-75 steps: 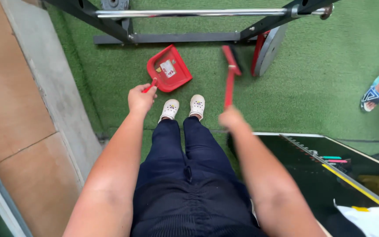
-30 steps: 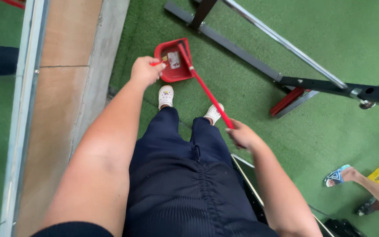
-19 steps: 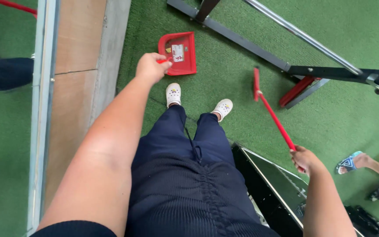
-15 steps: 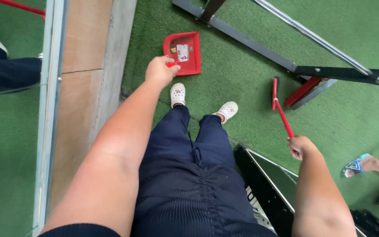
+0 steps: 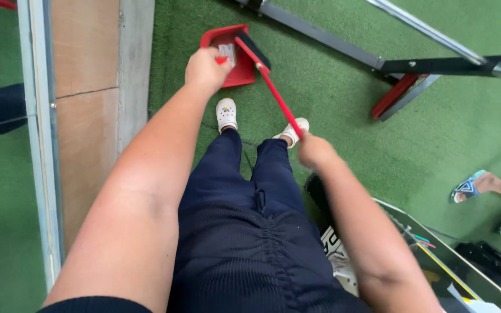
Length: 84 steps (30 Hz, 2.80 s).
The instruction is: Sweeping the gym floor using a broom and dustpan.
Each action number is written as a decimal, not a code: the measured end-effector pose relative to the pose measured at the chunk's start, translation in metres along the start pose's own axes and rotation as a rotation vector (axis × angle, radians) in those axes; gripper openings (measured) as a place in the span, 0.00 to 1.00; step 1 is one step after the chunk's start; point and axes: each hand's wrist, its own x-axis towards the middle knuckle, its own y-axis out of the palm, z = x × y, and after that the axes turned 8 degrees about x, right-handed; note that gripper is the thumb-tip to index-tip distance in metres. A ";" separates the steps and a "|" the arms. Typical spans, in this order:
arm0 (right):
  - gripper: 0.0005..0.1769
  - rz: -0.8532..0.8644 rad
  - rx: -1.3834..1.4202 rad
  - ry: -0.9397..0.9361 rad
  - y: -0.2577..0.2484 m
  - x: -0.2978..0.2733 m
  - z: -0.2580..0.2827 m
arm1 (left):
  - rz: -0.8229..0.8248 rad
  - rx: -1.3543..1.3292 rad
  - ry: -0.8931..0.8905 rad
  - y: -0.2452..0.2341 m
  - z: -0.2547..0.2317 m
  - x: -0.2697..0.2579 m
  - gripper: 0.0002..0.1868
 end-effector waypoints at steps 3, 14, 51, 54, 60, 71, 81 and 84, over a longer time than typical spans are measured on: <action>0.36 0.043 0.195 -0.034 -0.023 -0.050 -0.064 | -0.019 0.013 0.092 -0.006 -0.008 0.010 0.18; 0.10 0.027 0.923 0.643 -0.011 -0.019 -0.268 | 0.022 -0.078 0.006 -0.014 0.007 0.021 0.18; 0.18 0.045 0.480 0.591 -0.047 0.069 -0.118 | -0.123 -0.041 0.093 -0.011 -0.008 0.051 0.16; 0.16 0.092 0.392 0.341 -0.029 0.097 0.001 | -0.122 -0.036 0.082 -0.007 -0.012 0.048 0.15; 0.38 0.027 0.007 0.038 -0.008 0.038 0.087 | -0.103 -0.018 0.056 -0.008 -0.029 0.057 0.14; 0.38 -0.002 0.458 0.409 -0.050 -0.086 -0.143 | -0.092 -0.044 0.032 -0.019 -0.024 0.060 0.15; 0.18 0.099 0.773 0.406 0.005 0.029 -0.019 | -0.104 -0.056 -0.022 -0.013 -0.019 0.043 0.13; 0.24 0.156 0.551 0.265 0.022 0.014 0.028 | -0.122 -0.027 -0.011 -0.008 -0.022 0.036 0.13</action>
